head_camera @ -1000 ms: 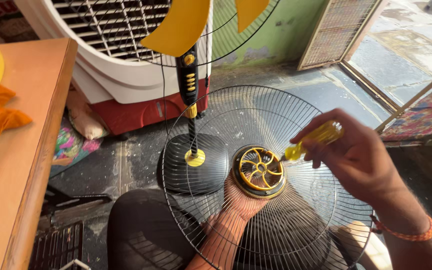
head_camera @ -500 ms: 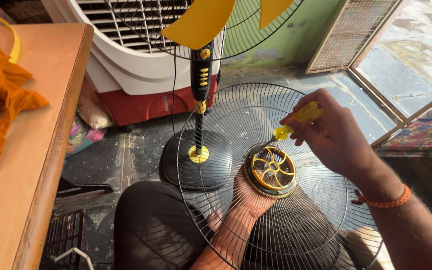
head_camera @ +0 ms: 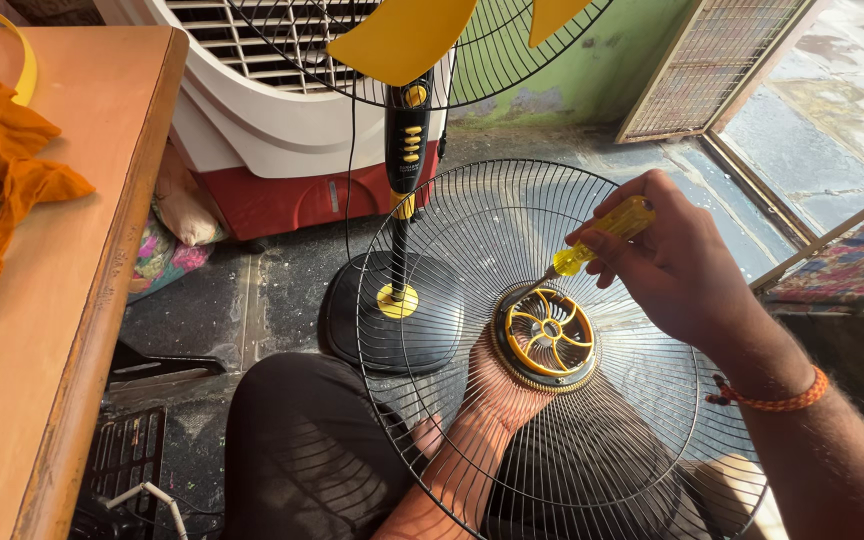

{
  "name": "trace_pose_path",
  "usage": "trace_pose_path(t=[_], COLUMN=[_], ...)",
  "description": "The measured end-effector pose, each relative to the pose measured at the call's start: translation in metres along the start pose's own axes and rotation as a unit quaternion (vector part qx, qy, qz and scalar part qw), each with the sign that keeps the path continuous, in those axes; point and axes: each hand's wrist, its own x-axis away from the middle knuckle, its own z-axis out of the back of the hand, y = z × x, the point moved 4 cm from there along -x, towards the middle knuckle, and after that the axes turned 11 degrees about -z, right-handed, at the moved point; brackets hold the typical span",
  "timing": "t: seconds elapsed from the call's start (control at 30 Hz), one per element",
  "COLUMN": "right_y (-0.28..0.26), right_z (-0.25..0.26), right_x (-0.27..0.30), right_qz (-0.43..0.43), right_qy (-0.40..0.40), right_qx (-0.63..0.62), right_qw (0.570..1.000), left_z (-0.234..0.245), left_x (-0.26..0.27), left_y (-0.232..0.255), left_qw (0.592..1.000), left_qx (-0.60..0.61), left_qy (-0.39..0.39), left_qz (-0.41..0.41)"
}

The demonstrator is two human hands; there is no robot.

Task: The person uses a yellow screwdriver to loosen and remove the central hub nut from the front grill of a standing electric fan. The grill is held in place while the nut is unscrewed and removed.

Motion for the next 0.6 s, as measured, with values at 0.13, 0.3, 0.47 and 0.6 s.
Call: trace_pose_path(t=[0.13,0.3,0.47,0.6], right_y=[0.0018,0.0036,0.0063,0.0071], right_z=[0.0028,0.0028,0.0045,0.0023], right_x=[0.0005,0.0015,0.0015,0.0013], right_qz=[-0.007,0.006,-0.003,0.001], right_qy=[0.007,0.004,0.010,0.004], right_qx=[0.000,-0.009,0.001,-0.009], right_qw=[1.000,1.000,1.000,1.000], left_z=[0.0014,0.0038,0.0058,0.0064], left_x=[-0.0011,-0.0010,-0.0017,-0.0020], left_y=[-0.0001,0.0002,-0.0002,0.0003], left_qw=[1.000,1.000,0.999,0.999], left_qx=[-0.005,-0.014,-0.018,-0.019], left_qy=[0.006,0.013,0.031,0.035], left_qz=[0.004,0.004,-0.002,0.000])
